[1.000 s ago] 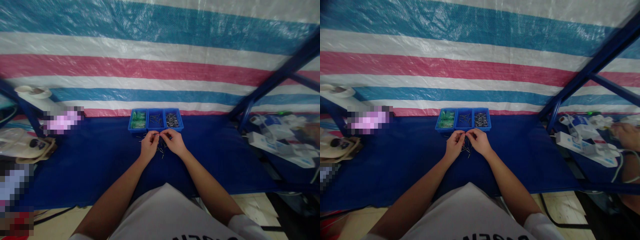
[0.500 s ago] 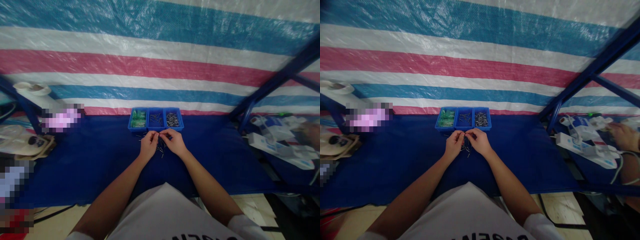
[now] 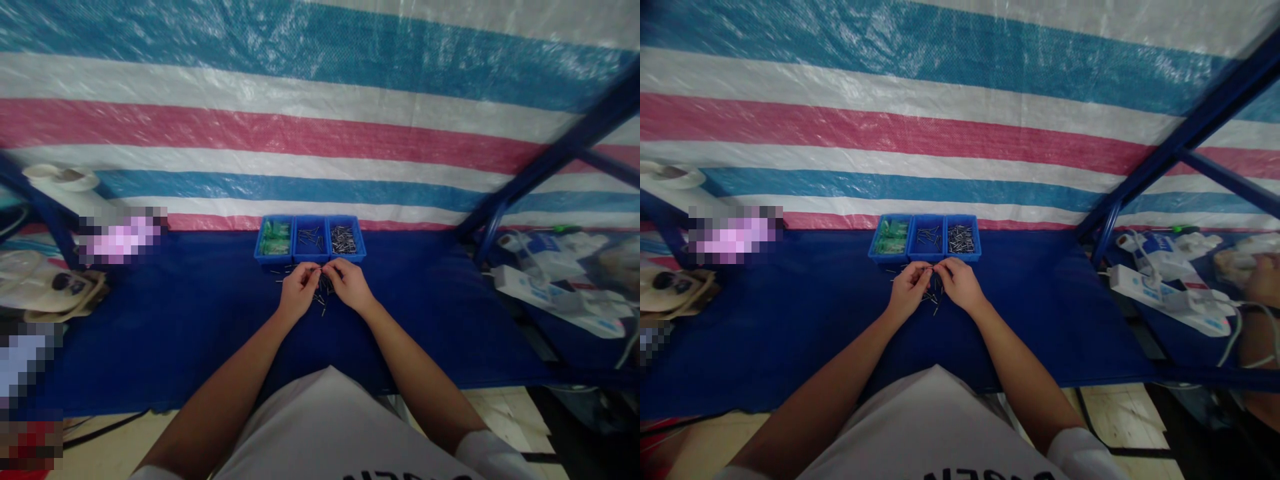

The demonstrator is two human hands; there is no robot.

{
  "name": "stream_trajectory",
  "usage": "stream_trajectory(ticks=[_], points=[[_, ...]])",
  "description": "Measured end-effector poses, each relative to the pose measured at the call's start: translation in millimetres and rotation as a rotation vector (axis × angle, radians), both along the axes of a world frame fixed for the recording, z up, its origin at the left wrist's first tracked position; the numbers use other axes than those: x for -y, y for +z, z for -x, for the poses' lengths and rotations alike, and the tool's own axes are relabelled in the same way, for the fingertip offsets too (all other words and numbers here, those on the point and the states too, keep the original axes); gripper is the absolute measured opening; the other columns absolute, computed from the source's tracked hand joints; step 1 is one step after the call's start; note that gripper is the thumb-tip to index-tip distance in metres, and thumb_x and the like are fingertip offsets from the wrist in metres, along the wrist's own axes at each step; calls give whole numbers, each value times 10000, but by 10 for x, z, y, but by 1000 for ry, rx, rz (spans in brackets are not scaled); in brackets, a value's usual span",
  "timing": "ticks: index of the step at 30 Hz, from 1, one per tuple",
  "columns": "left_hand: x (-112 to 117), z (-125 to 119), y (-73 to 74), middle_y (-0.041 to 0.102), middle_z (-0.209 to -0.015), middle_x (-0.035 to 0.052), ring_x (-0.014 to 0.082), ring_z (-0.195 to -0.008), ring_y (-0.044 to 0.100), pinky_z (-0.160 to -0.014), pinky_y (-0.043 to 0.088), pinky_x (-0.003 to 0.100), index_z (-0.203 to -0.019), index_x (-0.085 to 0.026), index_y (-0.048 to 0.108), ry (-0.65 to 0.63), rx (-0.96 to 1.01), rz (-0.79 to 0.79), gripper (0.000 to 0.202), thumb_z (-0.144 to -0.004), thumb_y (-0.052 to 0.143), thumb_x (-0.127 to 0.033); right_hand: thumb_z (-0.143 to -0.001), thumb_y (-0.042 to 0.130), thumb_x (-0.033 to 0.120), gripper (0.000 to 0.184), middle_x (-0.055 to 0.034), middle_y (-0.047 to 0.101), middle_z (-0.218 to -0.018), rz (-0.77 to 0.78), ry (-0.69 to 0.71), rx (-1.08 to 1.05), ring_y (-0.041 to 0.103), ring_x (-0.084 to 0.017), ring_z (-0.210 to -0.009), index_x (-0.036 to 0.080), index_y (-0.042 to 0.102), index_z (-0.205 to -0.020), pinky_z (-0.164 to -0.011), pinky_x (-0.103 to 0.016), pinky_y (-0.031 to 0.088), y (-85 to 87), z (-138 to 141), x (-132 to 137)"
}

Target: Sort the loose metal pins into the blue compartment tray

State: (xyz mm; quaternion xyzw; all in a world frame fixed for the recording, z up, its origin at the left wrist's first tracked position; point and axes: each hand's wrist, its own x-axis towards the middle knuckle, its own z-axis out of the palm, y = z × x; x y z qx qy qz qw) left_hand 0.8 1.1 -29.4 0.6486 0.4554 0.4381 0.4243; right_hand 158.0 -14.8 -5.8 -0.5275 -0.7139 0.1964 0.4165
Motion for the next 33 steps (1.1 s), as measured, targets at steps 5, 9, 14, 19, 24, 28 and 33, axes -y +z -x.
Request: stream_trajectory(ticks=[5,9,14,19,24,28,33], points=[[3,2,10,595,-607,-37,103,-540,560,-547,427,219,-1000,-198,623,-15,-18,-18,247,-884,531,-396,-957,463,272,255,-41,640,-737,20,15,21,609,-168,-720,188,615,-770,-697,-286,465,-15,-6,-1],[-3,0,-7,583,-606,-43,99,-537,553,-540,416,214,-978,-201,623,9,-26,-23,238,-888,524,-397,-955,484,280,232,-40,646,-760,-4,22,13,607,-159,-735,183,635,-809,-700,-277,463,-17,-2,4],[-21,6,-36,551,-588,-50,97,-528,548,-537,412,211,-972,-201,611,40,-8,-18,237,-897,511,-402,-914,573,282,136,-38,661,-823,-41,18,-49,615,-154,-754,196,674,-946,-680,-261,474,-43,21,2],[-28,8,-42,556,-581,-45,98,-509,528,-519,396,215,-941,-197,614,41,-9,-14,256,-894,514,-427,-885,606,236,98,-37,654,-810,-66,6,-67,615,-152,-742,191,673,-942,-652,-255,482,-52,29,-1],[-17,11,-30,551,-568,-40,99,-513,519,-527,394,219,-847,-188,612,37,-31,-32,295,-901,496,-454,-910,576,264,113,-43,663,-829,-52,5,-47,616,-159,-763,198,669,-901,-664,-267,480,-20,25,9],[-14,9,-25,564,-576,-35,103,-528,544,-540,406,221,-858,-187,614,42,-25,-13,292,-900,499,-453,-934,539,273,151,-45,658,-827,-53,31,-17,614,-166,-789,193,651,-873,-724,-290,479,-8,21,14],[-9,0,-16,579,-609,-35,105,-544,558,-545,421,219,-988,-192,612,26,21,8,277,-877,544,-437,-953,496,278,202,-46,645,-793,-53,42,14,607,-172,-785,191,636,-838,-748,-301,475,-23,13,2]])
